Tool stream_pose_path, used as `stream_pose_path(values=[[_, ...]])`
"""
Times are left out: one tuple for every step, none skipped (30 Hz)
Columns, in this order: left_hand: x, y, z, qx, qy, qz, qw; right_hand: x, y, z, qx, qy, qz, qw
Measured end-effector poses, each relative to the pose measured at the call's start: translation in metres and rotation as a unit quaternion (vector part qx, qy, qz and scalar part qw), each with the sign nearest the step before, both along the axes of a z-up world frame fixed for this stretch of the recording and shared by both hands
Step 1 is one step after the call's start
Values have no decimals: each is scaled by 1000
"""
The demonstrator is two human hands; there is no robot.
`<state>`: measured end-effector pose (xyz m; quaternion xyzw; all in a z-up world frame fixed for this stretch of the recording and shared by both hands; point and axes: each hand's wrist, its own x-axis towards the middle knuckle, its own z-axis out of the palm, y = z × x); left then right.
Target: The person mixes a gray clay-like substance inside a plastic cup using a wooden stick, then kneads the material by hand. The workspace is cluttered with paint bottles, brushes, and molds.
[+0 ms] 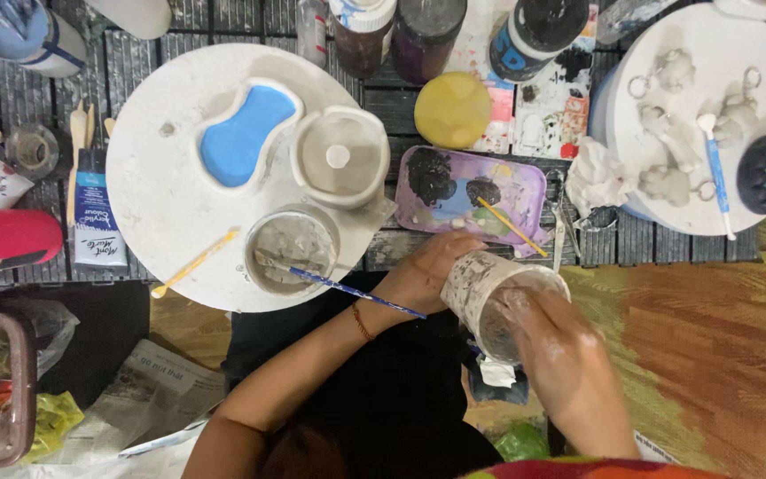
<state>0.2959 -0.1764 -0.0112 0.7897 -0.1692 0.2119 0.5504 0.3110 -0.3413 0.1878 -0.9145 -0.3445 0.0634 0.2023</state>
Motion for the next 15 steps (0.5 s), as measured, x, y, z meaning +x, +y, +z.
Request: stream_pose_path(values=[[-1, 0, -4, -1, -1, 0, 1000, 2, 5, -1, -29, -10, 33, 999], [-1, 0, -7, -1, -4, 0, 1000, 7, 10, -3, -58, -22, 67, 996], [0, -1, -8, 1, 4, 3, 1000, 10, 13, -3, -86, -33, 100, 991], [0, 0, -10, 5, 12, 3, 1000, 11, 17, -3, -104, -37, 100, 989], [-1, 0, -10, 9, 20, 3, 1000, 10, 20, -5, -122, -41, 100, 987], [-1, 1, -9, -2, 45, -6, 999, 10, 21, -6, -140, -47, 101, 984], [-3, 2, -8, -13, 69, -16, 997, 8, 20, -6, -122, -56, 112, 985], [-4, 3, -7, -25, 93, -25, 995, 5, 16, -7, -104, -65, 124, 985], [-5, 5, -7, -29, 64, -18, 997, 1, 11, -9, -87, -74, 136, 984], [-6, 7, -7, -36, 37, -11, 999, -4, -1, -7, -51, -114, 137, 983], [-7, 8, -7, -42, 9, -4, 999, -9, -15, -3, -16, -154, 138, 978], [-9, 8, -7, -58, 9, -7, 998, -8, -26, -6, 19, -193, 142, 971], [-11, 9, -6, -74, 10, -10, 997, -3, -31, -15, 97, -180, 57, 977], [-13, 10, -5, -88, 13, -13, 996, 3, -34, -25, 175, -163, -29, 971], [-13, 11, -5, -83, 3, -18, 996, 9, -38, -35, 250, -144, -115, 951]])
